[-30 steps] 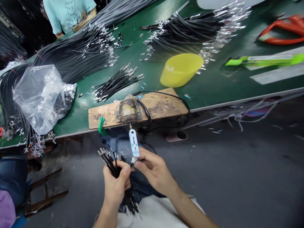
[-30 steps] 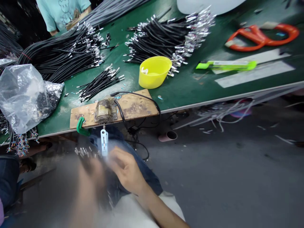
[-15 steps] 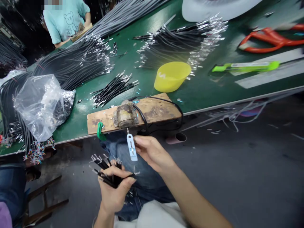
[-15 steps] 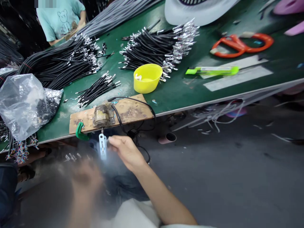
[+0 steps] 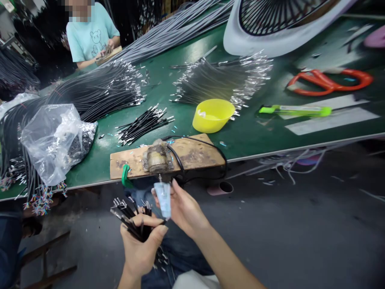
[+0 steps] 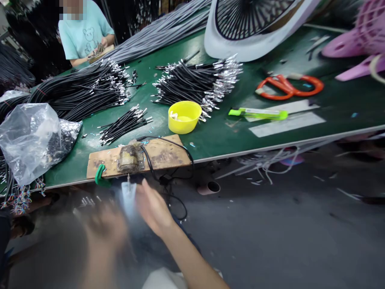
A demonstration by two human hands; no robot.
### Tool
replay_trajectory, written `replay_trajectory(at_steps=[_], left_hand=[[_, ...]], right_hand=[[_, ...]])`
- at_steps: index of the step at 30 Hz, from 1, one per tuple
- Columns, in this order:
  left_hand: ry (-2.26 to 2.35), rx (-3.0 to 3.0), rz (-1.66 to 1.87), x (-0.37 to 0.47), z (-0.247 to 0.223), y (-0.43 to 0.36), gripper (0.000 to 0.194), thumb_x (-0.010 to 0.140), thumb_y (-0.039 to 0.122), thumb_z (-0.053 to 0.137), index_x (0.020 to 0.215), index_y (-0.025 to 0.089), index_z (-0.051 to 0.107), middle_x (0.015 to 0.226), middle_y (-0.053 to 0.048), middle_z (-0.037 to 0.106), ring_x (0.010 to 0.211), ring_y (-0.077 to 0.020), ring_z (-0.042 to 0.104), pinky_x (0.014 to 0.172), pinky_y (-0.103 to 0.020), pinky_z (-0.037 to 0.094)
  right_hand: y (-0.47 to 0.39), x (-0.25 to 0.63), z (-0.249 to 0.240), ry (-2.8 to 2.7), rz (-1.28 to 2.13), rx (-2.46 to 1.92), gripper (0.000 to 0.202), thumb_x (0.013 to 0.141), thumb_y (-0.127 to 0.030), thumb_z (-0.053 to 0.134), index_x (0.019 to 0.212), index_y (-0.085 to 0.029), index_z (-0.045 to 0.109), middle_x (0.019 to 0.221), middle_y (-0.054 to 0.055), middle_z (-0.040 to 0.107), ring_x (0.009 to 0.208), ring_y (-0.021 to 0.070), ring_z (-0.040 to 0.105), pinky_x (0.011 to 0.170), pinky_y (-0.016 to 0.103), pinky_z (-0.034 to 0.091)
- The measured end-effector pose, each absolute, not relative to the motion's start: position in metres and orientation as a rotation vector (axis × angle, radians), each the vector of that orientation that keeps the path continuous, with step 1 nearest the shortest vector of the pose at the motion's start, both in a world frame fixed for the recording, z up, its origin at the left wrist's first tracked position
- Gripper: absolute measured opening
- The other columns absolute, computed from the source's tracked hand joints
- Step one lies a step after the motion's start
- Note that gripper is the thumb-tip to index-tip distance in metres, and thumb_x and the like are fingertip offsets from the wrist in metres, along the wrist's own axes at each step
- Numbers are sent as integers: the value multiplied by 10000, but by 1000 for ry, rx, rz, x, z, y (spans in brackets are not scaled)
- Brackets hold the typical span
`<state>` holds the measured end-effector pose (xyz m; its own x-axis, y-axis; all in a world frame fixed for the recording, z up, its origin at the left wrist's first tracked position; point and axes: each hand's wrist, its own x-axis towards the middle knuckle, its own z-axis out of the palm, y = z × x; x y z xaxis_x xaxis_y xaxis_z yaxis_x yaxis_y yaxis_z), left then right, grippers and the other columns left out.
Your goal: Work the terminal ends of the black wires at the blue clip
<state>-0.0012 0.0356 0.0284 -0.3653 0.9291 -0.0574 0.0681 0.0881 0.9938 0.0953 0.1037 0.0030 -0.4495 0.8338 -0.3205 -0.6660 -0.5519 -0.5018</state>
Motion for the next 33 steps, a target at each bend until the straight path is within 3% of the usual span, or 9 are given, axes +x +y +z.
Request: replay_trajectory(at_steps=[7,11,13,15,17,20,23,28,33], left_hand=[[1587,957,1315,-8,11,23,197,563,408,763,536,225,697,520,-55,638,505,-194,556,535,-332,461],[1462,749,1189,-12,-2,16,312,550,491,749,520,196,653,402,8,493,307,-76,347,304,-222,270],[1416,672,1153,-11,-5,12,365,578,530,720,525,183,619,366,51,384,279,-34,224,282,-192,162],[1414,656,1149,-10,-7,11,380,620,538,692,545,174,613,353,70,330,287,-24,188,297,-183,147],[1424,657,1153,-13,-7,14,366,612,524,706,561,169,636,370,54,397,297,-32,242,307,-186,187],[1443,742,1120,-22,-4,25,341,479,504,785,491,185,664,447,-8,574,380,-109,463,380,-238,376],[1461,823,1058,-26,3,34,301,398,460,823,410,213,651,425,-21,602,444,-169,549,481,-294,468],[1583,1016,1367,-13,21,25,183,605,399,742,544,234,690,484,-3,602,472,-153,512,532,-294,450],[1675,1094,1446,-4,29,23,98,639,318,746,601,236,706,564,-25,663,532,-192,585,624,-329,468]], right_hand=[[86,117,-26,-534,1741,-945,327,617,-497,739,644,-176,685,579,3,588,546,119,480,534,239,399],[73,125,-20,-1001,1462,-896,237,692,-426,704,695,-190,682,632,18,575,592,145,487,537,259,396],[69,124,-11,-1234,1352,-806,199,707,-393,698,726,-196,684,642,32,585,622,172,503,561,290,410],[67,122,-4,-1354,1253,-788,153,731,-346,683,696,-198,675,628,39,592,638,187,508,601,320,417],[65,119,-1,-1333,1287,-811,192,766,-336,647,640,-191,655,614,39,583,632,180,503,602,316,415],[65,116,-5,-1108,1730,-764,287,737,-454,651,695,-170,666,637,39,594,624,165,531,579,288,436],[72,113,-8,-894,2046,-692,341,666,-480,709,766,-155,689,668,40,640,652,169,578,644,297,470],[95,107,2,-832,1892,-728,431,743,-576,586,710,-160,696,646,39,652,622,159,581,634,283,466],[105,103,9,-946,1805,-723,506,741,-631,541,740,-153,709,638,42,637,632,155,576,620,262,449]])
